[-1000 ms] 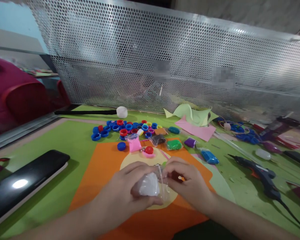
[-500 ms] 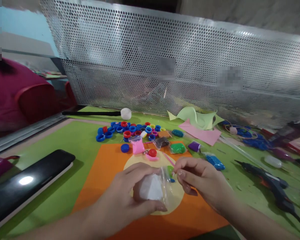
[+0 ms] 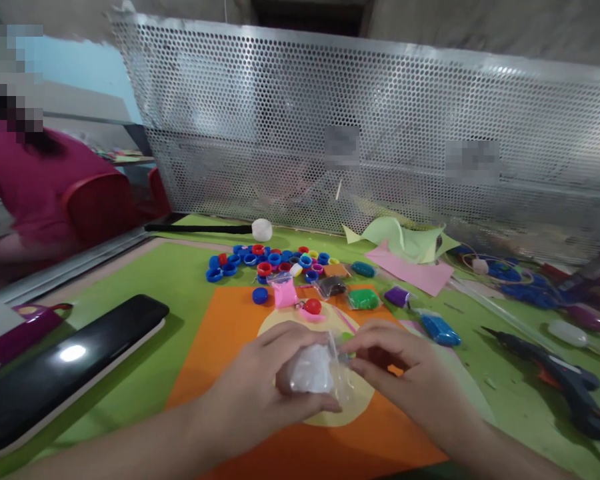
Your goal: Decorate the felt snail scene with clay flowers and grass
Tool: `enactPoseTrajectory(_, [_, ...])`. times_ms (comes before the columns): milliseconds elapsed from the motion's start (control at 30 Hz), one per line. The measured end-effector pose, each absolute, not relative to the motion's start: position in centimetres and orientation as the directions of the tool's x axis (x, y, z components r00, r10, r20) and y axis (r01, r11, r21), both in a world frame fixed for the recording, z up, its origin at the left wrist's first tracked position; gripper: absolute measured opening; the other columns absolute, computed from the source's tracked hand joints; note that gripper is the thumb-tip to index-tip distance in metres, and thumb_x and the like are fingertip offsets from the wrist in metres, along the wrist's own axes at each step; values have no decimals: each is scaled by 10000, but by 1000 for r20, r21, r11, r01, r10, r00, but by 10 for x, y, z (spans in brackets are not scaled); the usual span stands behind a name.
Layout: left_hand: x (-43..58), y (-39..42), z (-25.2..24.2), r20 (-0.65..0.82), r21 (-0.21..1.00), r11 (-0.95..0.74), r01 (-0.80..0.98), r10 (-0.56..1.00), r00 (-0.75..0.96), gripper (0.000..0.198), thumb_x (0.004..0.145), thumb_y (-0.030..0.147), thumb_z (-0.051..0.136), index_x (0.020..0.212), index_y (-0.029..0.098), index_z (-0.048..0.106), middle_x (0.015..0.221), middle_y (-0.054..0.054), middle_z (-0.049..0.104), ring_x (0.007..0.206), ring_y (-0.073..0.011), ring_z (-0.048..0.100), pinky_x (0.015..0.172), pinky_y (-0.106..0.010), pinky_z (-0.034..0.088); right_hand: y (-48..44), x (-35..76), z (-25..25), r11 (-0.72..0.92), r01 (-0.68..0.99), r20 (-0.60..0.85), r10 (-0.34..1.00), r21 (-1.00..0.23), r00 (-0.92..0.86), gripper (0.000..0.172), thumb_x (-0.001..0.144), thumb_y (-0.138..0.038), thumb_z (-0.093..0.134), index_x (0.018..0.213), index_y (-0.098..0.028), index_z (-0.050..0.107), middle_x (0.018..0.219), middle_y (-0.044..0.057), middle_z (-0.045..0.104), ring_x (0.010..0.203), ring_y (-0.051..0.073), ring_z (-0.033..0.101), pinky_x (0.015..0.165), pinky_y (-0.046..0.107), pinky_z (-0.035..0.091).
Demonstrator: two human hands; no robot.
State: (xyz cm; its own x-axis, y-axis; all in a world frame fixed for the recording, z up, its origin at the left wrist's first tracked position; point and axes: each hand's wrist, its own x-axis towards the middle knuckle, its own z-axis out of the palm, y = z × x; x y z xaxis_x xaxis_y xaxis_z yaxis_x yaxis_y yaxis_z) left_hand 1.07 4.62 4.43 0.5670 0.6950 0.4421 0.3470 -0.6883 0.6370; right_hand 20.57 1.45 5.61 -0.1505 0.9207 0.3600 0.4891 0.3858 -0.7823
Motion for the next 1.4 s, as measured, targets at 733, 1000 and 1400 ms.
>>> enactPoseTrajectory(733, [11, 46, 37, 489, 476, -799, 366, 587, 645, 439, 701, 442, 671, 1039, 195, 540, 930, -45, 656, 866, -185, 619, 760, -272, 531, 17, 203, 44, 500, 548, 403, 866, -671, -295, 120, 763, -128, 521, 672, -186, 574, 646, 0, 531, 502, 90, 454, 427, 182, 371])
enactPoseTrajectory(1000, [-4, 75, 48, 532, 397, -705, 587, 698, 479, 444, 757, 505, 579, 1068, 189, 548, 1043, -77, 624, 926, -206, 603, 808, -314, 501, 37, 227, 56, -86, -48, -80, 990, -995, -112, 244, 708, -386, 679, 690, -177, 553, 483, -80, 376, 410, 35, 263, 387, 162, 194])
enactPoseTrajectory(1400, [-37, 111, 67, 286, 349, -411, 842, 902, 322, 343, 768, 479, 529, 986, 220, 587, 1008, -74, 619, 899, -302, 573, 748, -398, 432, 37, 227, 54, -142, -278, -92, 978, -950, -185, 305, 616, -287, 774, 641, -174, 491, 545, -56, 496, 364, 21, 364, 298, 122, 218])
